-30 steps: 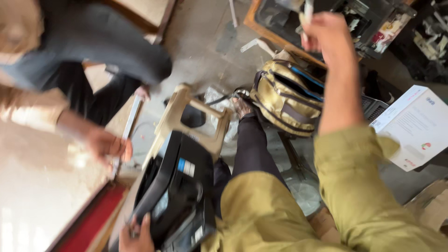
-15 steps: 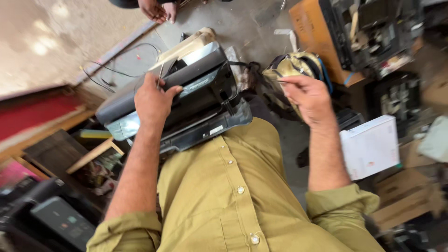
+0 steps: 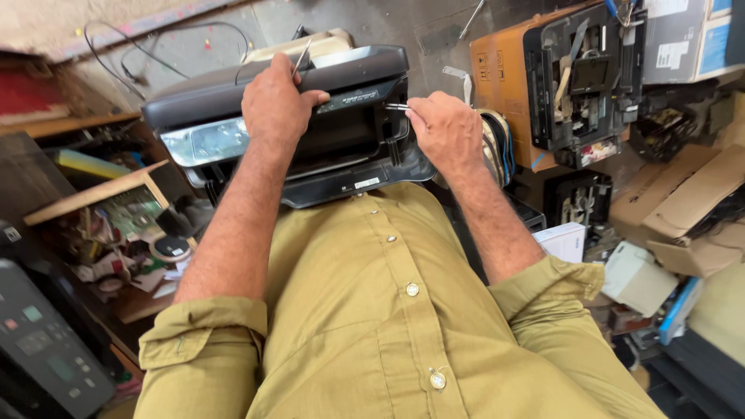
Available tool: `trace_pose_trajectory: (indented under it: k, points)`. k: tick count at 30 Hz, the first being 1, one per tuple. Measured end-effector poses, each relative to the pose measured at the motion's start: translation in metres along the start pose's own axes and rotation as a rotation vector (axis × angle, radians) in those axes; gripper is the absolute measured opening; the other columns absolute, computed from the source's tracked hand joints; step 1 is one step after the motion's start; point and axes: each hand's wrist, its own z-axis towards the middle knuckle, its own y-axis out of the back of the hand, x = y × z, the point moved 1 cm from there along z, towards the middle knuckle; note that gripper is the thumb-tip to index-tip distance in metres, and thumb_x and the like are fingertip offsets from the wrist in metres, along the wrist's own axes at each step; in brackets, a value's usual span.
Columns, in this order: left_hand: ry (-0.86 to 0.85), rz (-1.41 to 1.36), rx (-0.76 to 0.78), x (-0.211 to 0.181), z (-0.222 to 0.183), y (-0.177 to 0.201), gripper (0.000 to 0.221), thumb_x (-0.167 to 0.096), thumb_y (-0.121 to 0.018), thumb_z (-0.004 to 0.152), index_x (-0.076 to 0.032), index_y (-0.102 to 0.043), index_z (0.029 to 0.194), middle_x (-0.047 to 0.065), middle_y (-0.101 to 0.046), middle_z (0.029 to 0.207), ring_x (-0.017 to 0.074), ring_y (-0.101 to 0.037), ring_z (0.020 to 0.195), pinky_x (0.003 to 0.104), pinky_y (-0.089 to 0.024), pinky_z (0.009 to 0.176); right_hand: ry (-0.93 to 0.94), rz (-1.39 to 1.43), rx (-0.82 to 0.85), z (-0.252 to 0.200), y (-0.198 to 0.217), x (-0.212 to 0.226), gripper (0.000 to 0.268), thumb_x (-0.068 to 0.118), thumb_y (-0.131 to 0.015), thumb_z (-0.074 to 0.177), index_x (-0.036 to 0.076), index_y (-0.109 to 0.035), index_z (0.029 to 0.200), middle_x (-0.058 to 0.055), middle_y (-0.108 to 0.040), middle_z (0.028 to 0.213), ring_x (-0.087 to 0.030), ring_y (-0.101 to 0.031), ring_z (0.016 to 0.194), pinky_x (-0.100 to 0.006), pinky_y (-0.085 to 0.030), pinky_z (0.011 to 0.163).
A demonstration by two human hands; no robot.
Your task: The person disassembles parts of a printer using a screwdriver and tweezers, removing screws and handling internal components before reassembling the unit.
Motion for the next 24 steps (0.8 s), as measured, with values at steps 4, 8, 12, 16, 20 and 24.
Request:
trace_pose_trajectory:
  k: [4,8,12,16,20,24]
  points:
    - [0.01,-0.009,0.001,0.002,0.0,-0.004,0.055,-0.041,-0.095,0.072,-0.009,-0.058,0.098,0.009,-0.072,0.093,0.0314,-0.068,0.095,0.047,-0.052,0.082,0.054,-0.066,-0.005,0.0,-0.006,0.006,0.01,0.017,-0.077,0.094,0.01,-0.072,0.099,-0.007,-0.06,0.081,-0.028,-0.065,0.077,-0.042,-0.052,0.064]
    - [0.011,-0.028,0.006,0.003,-0.001,-0.005,0.054,-0.04,-0.094,0.073,-0.01,-0.059,0.102,0.007,-0.072,0.097,0.0306,-0.068,0.098,0.047,-0.051,0.085,0.089,-0.092,-0.021,0.002,-0.009,0.009,0.01,0.017,-0.077,0.094,0.01,-0.072,0.097,-0.007,-0.06,0.082,-0.028,-0.065,0.078,-0.043,-0.053,0.065]
    - [-0.003,-0.033,-0.013,0.004,-0.001,-0.006,0.053,-0.038,-0.093,0.073,-0.009,-0.059,0.103,0.006,-0.073,0.097,0.0293,-0.068,0.099,0.047,-0.051,0.086,0.073,-0.142,0.034,0.005,-0.015,0.011,0.011,0.016,-0.076,0.094,0.008,-0.07,0.094,-0.009,-0.06,0.08,-0.028,-0.065,0.076,-0.042,-0.054,0.063]
    - [0.009,-0.034,0.004,0.004,0.0,-0.008,0.054,-0.04,-0.092,0.075,-0.009,-0.059,0.102,0.006,-0.071,0.096,0.0286,-0.067,0.099,0.046,-0.05,0.087,0.078,-0.189,0.054,0.01,-0.02,0.013,0.014,0.016,-0.075,0.094,0.007,-0.067,0.087,-0.01,-0.06,0.079,-0.029,-0.066,0.074,-0.042,-0.054,0.062]
    - [0.012,-0.028,0.008,0.006,0.001,-0.01,0.052,-0.043,-0.09,0.076,-0.01,-0.059,0.101,0.006,-0.071,0.094,0.0249,-0.068,0.095,0.045,-0.052,0.083,0.068,-0.258,0.089,0.014,-0.024,0.012,0.013,0.015,-0.074,0.094,0.007,-0.071,0.084,-0.011,-0.061,0.078,-0.029,-0.066,0.072,-0.042,-0.054,0.06]
    - [0.004,-0.014,0.002,0.007,0.003,-0.013,0.052,-0.046,-0.088,0.076,-0.01,-0.059,0.101,0.007,-0.072,0.091,0.0222,-0.07,0.089,0.044,-0.055,0.078,0.064,-0.319,0.173,0.022,-0.029,0.008,0.013,0.011,-0.069,0.095,0.004,-0.074,0.086,-0.012,-0.062,0.076,-0.025,-0.066,0.069,-0.039,-0.056,0.058]
